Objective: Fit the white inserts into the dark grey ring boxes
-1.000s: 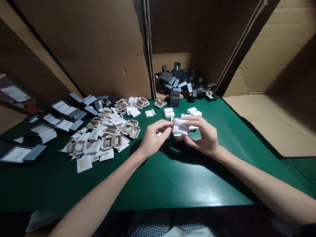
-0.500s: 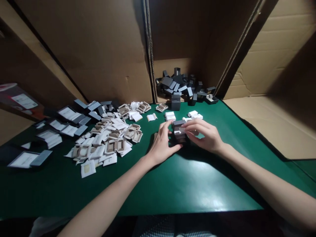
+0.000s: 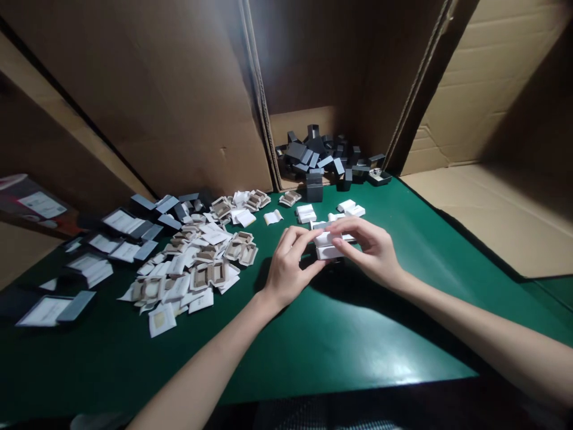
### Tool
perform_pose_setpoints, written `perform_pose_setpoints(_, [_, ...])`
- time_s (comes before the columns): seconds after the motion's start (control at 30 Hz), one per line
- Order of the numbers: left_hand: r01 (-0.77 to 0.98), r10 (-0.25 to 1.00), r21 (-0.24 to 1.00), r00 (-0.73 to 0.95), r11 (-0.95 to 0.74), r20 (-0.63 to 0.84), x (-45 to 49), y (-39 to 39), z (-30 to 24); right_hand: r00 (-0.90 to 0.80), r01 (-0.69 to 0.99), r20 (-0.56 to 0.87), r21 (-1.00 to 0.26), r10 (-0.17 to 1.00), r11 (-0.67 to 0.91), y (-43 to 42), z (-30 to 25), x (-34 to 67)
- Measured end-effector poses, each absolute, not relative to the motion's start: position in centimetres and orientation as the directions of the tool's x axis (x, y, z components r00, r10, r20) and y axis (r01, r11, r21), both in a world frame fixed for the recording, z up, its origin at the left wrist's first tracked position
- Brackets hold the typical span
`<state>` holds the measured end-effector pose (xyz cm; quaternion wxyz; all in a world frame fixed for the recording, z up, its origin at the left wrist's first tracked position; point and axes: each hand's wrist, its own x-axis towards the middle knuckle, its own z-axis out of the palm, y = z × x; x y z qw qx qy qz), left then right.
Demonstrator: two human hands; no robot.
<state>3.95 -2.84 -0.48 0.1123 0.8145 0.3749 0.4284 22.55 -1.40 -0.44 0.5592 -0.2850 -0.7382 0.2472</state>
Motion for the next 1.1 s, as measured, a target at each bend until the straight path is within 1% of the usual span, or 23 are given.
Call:
perform_pose_setpoints(0.1, [0.504, 0.699, 0.512, 0.312, -0.696, 0.643, 3.8, -2.6, -0.4, -0.348, 0.284, 0.764, -0.466, 0.543, 0.838, -1.0, -0.3, 23.1])
perform_pose_setpoints(0.2, [0.501, 0.696, 0.512, 0.307, -0.698, 0.649, 3.7, -2.3, -0.5, -0.416, 0.363, 0.800, -0.290, 0.433, 0.885, -0.6, -0.2, 23.4])
perform_pose_setpoints(0.3, [0.500, 0.690, 0.500, 0.331, -0.707, 0.643, 3.7, -2.3, -0.6, -0.443, 0.424, 0.813, -0.182, 0.379, 0.887, -0.3, -0.3, 23.5])
perform_pose_setpoints(0.4, [0.492, 0.684, 0.495, 0.358, -0.717, 0.635, 3.7, -2.4, -0.7, -0.500, 0.428, 0.791, -0.128, 0.352, 0.895, -0.1, -0.4, 23.8])
perform_pose_setpoints(0.5, [0.481, 0.688, 0.507, 0.356, -0.715, 0.633, 3.7, -2.5, -0.7, -0.517, 0.431, 0.784, -0.108, 0.343, 0.896, 0.0, -0.3, 24.1])
perform_pose_setpoints(0.57, [0.486, 0.706, 0.526, 0.344, -0.698, 0.619, 3.7, -2.5, -0.7, -0.503, 0.421, 0.791, -0.127, 0.347, 0.898, 0.1, -0.2, 24.3])
perform_pose_setpoints(0.67, [0.506, 0.750, 0.564, 0.328, -0.653, 0.574, 3.7, -2.4, -0.8, -0.474, 0.398, 0.807, -0.161, 0.353, 0.903, 0.1, -0.1, 24.3])
perform_pose_setpoints(0.77, [0.512, 0.781, 0.591, 0.360, -0.623, 0.511, 3.8, -2.2, -1.4, -0.468, 0.367, 0.815, -0.173, 0.342, 0.914, 0.1, -0.1, 24.2])
perform_pose_setpoints(0.93, [0.562, 0.787, 0.550, 0.459, -0.617, 0.413, 4.3, -2.0, -2.6, -0.542, 0.296, 0.769, -0.202, 0.339, 0.933, 0.1, -0.5, 23.9])
perform_pose_setpoints(1.03, [0.596, 0.815, 0.556, 0.437, -0.579, 0.380, 4.4, -2.0, -2.8, -0.546, 0.294, 0.766, -0.204, 0.339, 0.934, 0.1, -0.6, 23.9])
perform_pose_setpoints(1.1, [0.611, 0.837, 0.571, 0.408, -0.547, 0.365, 4.4, -2.0, -2.7, -0.538, 0.304, 0.777, -0.183, 0.327, 0.935, 0.2, -0.5, 24.0])
